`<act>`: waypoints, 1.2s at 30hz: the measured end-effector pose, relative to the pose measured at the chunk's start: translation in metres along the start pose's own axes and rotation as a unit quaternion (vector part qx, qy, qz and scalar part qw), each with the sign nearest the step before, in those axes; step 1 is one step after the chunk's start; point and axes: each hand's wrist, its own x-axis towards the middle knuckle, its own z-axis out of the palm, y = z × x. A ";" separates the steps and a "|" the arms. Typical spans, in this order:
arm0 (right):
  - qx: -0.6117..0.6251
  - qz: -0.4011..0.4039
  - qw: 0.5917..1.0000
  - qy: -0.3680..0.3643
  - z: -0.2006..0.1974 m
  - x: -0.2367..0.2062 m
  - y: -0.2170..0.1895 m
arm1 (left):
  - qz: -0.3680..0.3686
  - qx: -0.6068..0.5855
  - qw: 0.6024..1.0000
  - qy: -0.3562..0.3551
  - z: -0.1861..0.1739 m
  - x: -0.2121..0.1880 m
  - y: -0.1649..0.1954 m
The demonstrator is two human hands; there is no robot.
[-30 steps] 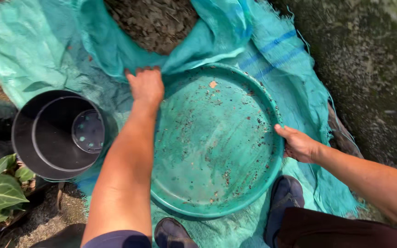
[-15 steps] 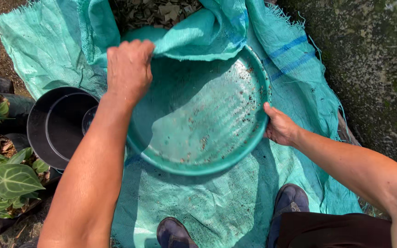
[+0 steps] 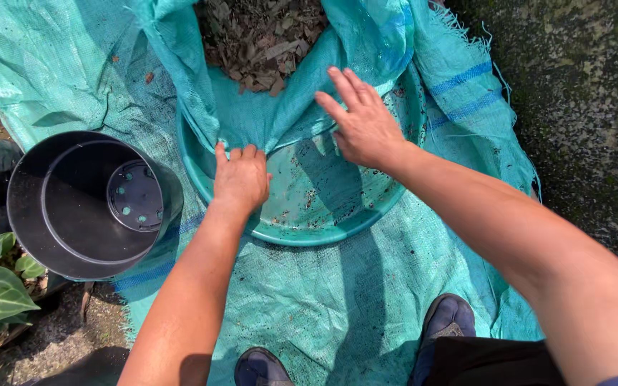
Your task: The person carries a green basin and a black pot to a tarp on the ground, fills the pot with wood-chip potting medium from a sack, sets a seedling in a black poly bag into the pot, and presses additional medium around it by hand.
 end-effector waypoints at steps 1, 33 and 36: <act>-0.028 0.021 0.999 -0.035 0.004 0.015 -0.004 | 0.001 -0.008 1.000 0.002 -0.001 0.003 0.001; -0.013 -0.072 0.933 -0.351 0.034 0.020 -0.112 | 0.137 -0.198 0.910 0.337 -0.035 -0.096 -0.024; -0.017 -0.082 0.969 -0.234 0.046 0.047 -0.065 | 0.081 -0.134 0.921 0.355 -0.050 -0.146 -0.051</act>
